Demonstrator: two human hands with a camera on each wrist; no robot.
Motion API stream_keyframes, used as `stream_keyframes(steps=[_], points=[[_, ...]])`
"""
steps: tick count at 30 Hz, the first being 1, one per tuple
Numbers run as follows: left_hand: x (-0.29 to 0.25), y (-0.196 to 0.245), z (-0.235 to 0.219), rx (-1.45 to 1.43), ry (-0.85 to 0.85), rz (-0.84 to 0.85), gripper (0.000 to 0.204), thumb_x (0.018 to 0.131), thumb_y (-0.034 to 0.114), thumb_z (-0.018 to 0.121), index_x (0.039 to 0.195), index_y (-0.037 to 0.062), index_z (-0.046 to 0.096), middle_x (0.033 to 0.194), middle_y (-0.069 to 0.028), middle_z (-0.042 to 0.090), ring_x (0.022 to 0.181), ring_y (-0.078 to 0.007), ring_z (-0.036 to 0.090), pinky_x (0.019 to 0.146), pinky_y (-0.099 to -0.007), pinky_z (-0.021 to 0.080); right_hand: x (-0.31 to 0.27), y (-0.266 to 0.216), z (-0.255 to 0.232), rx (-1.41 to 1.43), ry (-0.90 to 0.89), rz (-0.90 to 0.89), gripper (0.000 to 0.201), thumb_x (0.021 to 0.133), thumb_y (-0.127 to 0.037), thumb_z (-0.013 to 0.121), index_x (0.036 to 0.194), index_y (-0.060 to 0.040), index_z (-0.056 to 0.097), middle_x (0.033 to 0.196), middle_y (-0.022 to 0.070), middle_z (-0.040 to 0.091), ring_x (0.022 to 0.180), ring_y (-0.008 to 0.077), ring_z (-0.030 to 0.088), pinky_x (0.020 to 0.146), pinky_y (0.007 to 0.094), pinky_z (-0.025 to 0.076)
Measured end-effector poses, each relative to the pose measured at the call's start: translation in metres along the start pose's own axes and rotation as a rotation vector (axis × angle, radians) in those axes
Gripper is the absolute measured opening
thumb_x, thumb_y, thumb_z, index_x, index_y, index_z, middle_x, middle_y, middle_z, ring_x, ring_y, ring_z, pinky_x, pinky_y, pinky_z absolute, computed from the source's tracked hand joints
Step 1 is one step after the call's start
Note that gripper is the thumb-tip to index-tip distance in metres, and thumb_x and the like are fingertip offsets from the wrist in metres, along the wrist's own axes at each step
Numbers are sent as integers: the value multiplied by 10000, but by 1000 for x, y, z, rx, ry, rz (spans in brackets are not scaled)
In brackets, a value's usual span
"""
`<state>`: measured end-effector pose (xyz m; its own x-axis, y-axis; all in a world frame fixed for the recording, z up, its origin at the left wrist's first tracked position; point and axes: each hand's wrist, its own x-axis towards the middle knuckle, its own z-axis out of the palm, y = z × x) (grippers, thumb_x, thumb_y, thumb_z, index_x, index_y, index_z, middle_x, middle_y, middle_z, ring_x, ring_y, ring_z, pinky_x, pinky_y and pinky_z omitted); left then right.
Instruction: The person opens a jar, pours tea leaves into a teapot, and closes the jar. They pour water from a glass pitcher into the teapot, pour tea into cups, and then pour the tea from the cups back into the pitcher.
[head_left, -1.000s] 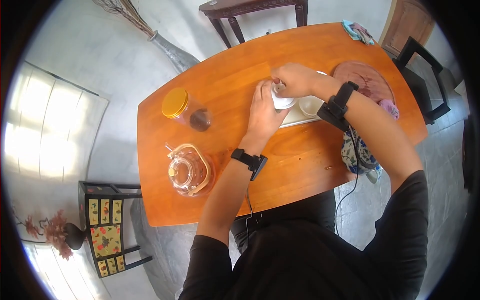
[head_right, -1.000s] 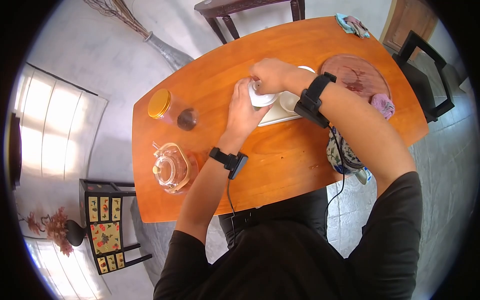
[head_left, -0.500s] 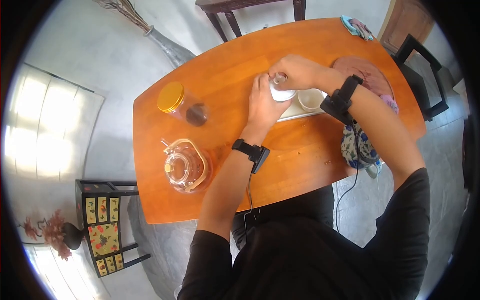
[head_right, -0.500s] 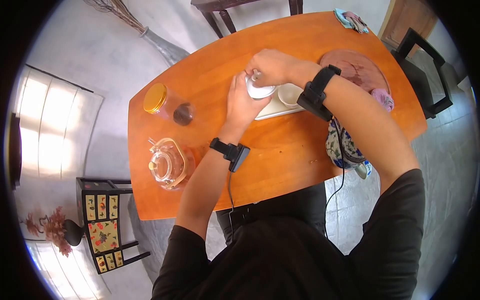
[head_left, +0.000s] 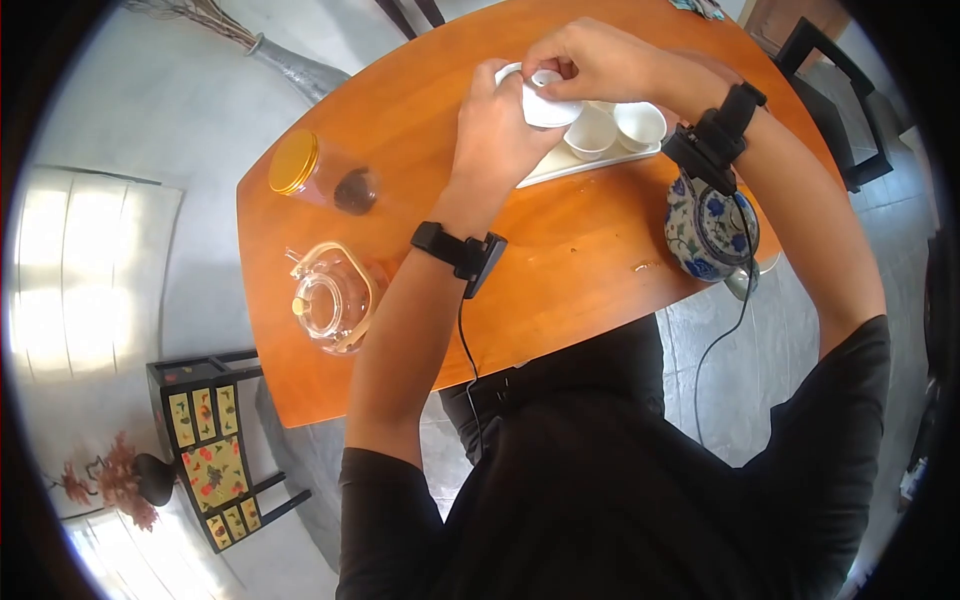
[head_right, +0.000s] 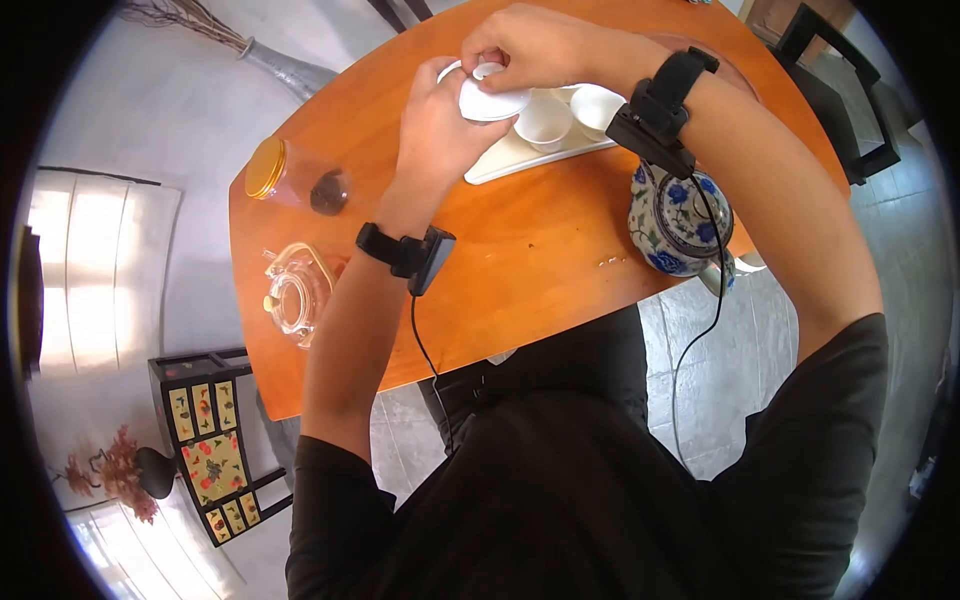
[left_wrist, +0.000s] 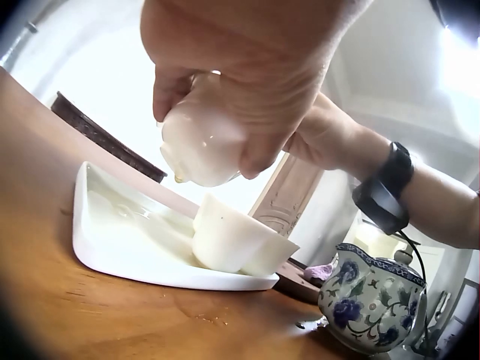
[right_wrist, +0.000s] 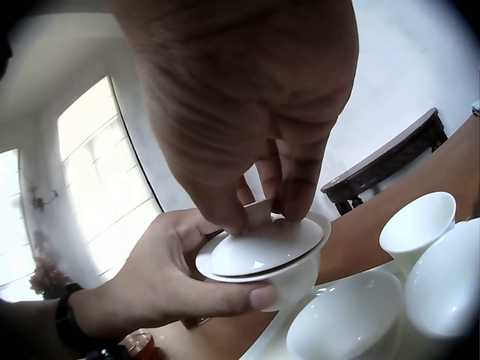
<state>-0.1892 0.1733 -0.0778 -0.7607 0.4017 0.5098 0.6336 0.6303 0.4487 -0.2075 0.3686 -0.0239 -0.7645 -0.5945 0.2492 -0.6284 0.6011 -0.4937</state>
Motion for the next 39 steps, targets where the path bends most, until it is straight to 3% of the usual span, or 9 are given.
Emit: stream_keyframes(steps=[14,16,18,21,32,39], points=[[8,7,11,104,-17,26,593,707,288,860,1171,-34,677,1333,-183,539,1114,-320,646,915,-407,559,-12,22,-2,12,14,-43,210,879,-167,711,1031,-25,689,882,122,664,751,246,648,697,354,528],[9,6,13,129,8,89,592,708,273,863,1172,-42,673,1332,-182,535,1114,-324,643,910,-411,559,-12,21,-4,29,4,-40,214,872,-161,711,1034,-23,688,899,125,667,764,247,652,703,356,531],[9,5,16,141,13,98,588,709,267,863,1169,-46,671,1330,-183,535,1110,-326,643,905,-413,560,-13,15,-10,-96,40,-115,204,815,-172,684,952,-25,718,904,206,716,853,399,691,747,469,541],[10,6,17,147,22,105,582,707,252,865,1162,-54,668,1322,-186,537,1101,-330,643,894,-417,560,-16,17,-10,-70,48,-139,179,820,-164,669,937,-29,671,880,196,687,830,414,652,739,479,513],[11,3,19,150,56,173,573,684,201,869,1151,-53,656,1295,-190,543,1097,-341,630,878,-424,556,-20,14,-8,-116,99,-131,166,800,-167,678,875,-21,651,844,198,672,815,421,641,718,485,504],[9,11,11,96,41,81,623,681,239,889,1194,-18,645,1280,-159,557,1112,-322,621,902,-415,546,-20,8,-11,-100,123,-101,182,786,-171,687,894,-26,667,864,201,680,832,416,654,735,481,514]])
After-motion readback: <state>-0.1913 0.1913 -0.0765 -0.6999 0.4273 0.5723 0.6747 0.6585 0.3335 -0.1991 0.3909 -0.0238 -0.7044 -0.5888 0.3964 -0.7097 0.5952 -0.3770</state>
